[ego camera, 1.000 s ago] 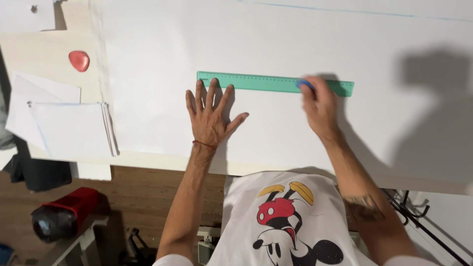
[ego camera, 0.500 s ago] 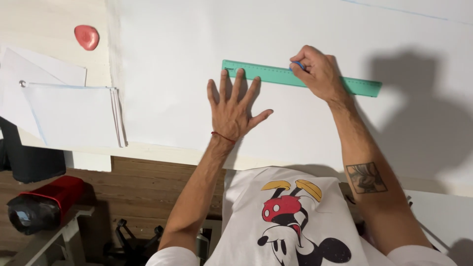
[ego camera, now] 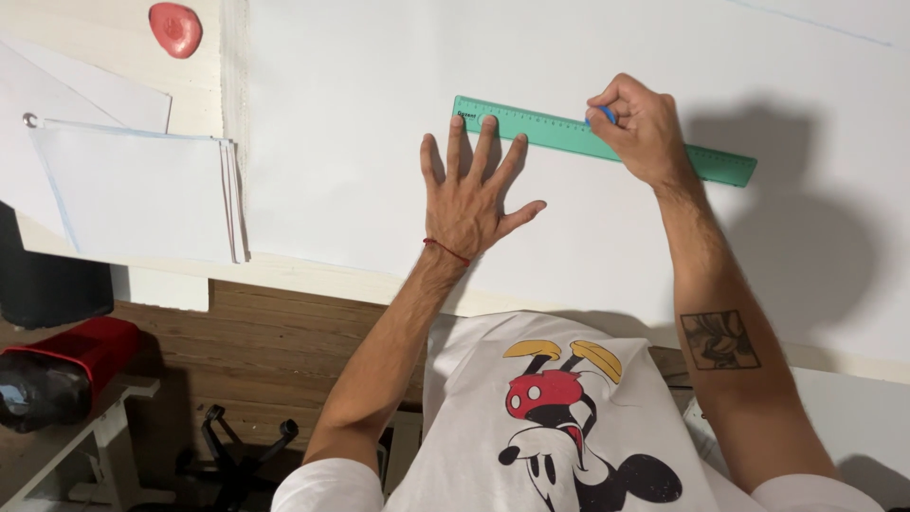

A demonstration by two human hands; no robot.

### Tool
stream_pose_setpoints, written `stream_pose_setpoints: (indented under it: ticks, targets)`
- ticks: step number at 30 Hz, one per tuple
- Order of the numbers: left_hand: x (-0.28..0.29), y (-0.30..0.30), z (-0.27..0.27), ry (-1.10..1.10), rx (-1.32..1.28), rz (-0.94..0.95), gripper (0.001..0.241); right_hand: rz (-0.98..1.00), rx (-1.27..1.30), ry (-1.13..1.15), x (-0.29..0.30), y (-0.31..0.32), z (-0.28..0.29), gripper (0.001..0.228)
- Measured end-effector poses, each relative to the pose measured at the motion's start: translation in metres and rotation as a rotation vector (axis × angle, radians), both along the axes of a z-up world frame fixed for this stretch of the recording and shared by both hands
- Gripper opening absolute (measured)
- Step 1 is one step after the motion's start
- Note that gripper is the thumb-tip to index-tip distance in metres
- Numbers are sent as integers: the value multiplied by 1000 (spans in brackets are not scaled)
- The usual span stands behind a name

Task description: Cutting a large sheet of material with scissors and marking it using a ruler and chalk

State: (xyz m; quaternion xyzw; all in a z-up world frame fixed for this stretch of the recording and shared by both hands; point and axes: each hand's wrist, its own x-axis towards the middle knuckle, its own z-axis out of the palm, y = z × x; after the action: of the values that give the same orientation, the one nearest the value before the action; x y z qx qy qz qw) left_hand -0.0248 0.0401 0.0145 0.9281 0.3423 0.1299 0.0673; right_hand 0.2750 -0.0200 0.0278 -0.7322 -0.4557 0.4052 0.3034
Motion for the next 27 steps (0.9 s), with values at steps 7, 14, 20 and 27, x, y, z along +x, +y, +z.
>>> stream_pose_setpoints:
  ticks: [7, 14, 20, 27]
  targets:
    - [-2, 1, 5, 28, 1, -8, 95, -1, 76, 23, -4, 0, 2, 12]
    - [-1, 0, 2, 33, 3, -15, 95, 13, 149, -40, -2, -1, -1, 14]
    - [-1, 0, 3, 17, 14, -13, 95, -130, 124, 76, -4, 2, 3, 12]
    - [0, -4, -1, 39, 4, -11, 98, -474, 84, 594, -47, 49, 46, 16]
